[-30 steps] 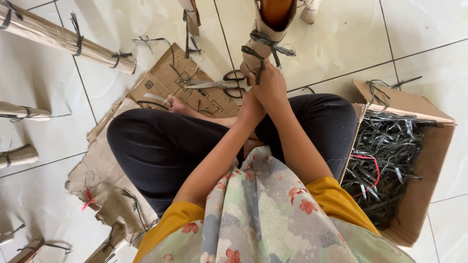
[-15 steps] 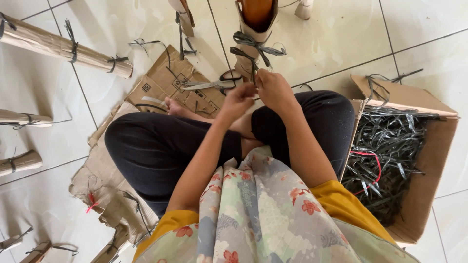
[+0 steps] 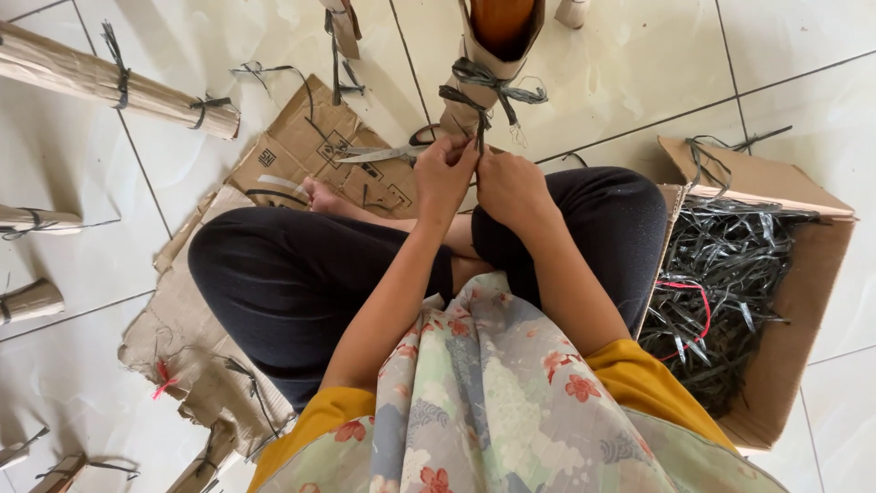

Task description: Wrapping the legs of a wooden stool with cardboard and securing them with plastic ties for protection during transport.

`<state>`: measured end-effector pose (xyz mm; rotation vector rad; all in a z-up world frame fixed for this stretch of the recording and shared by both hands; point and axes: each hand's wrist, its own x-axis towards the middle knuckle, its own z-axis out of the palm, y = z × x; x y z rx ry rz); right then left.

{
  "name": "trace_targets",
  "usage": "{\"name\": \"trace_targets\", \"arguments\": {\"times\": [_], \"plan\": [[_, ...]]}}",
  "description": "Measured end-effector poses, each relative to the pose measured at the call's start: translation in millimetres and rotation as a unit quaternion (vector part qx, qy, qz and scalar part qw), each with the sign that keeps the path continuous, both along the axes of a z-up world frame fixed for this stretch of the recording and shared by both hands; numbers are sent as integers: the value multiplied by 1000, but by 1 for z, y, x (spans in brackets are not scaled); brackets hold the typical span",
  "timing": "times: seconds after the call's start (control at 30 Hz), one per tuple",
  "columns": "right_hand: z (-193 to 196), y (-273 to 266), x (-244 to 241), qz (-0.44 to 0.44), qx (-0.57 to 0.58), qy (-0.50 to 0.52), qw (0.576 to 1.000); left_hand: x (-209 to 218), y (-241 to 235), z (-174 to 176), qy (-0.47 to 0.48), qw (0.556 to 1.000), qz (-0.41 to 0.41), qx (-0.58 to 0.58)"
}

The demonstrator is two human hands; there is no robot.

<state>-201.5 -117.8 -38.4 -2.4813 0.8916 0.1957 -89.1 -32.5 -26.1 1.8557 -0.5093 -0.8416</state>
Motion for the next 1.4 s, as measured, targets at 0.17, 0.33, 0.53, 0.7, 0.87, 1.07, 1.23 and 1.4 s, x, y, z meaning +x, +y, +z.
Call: {"name": "trace_targets", "arguments": {"times": [0.17,0.33,0.53,0.7,0.87,1.07,1.23,1.4], "plan": [[-8,9,1,22,-2,1,1000,2,-7,-9,20,1000,-10,17],[10,8,2,29,27,5,999,14,-9,-18,-10,997,-65,39],[63,0,-3,17,84,43,995,15,-10,-8,61,994,-82,-30],[37,-7,-11,19,137,43,989,13,-8,7,161,983,-46,-73],[46,-19,-18,-15,158,58,986,30,1,-62,317,942,10,-112],[70,-23,-9,5,99,-111,989,35,4,-49,282,949,1,-145],[39,-13,8,-12,81,-324,942,40,8,-49,243,958,-38,-148],[3,7,35,-162,83,-437,881,40,12,-38,198,967,-50,-150]]}}
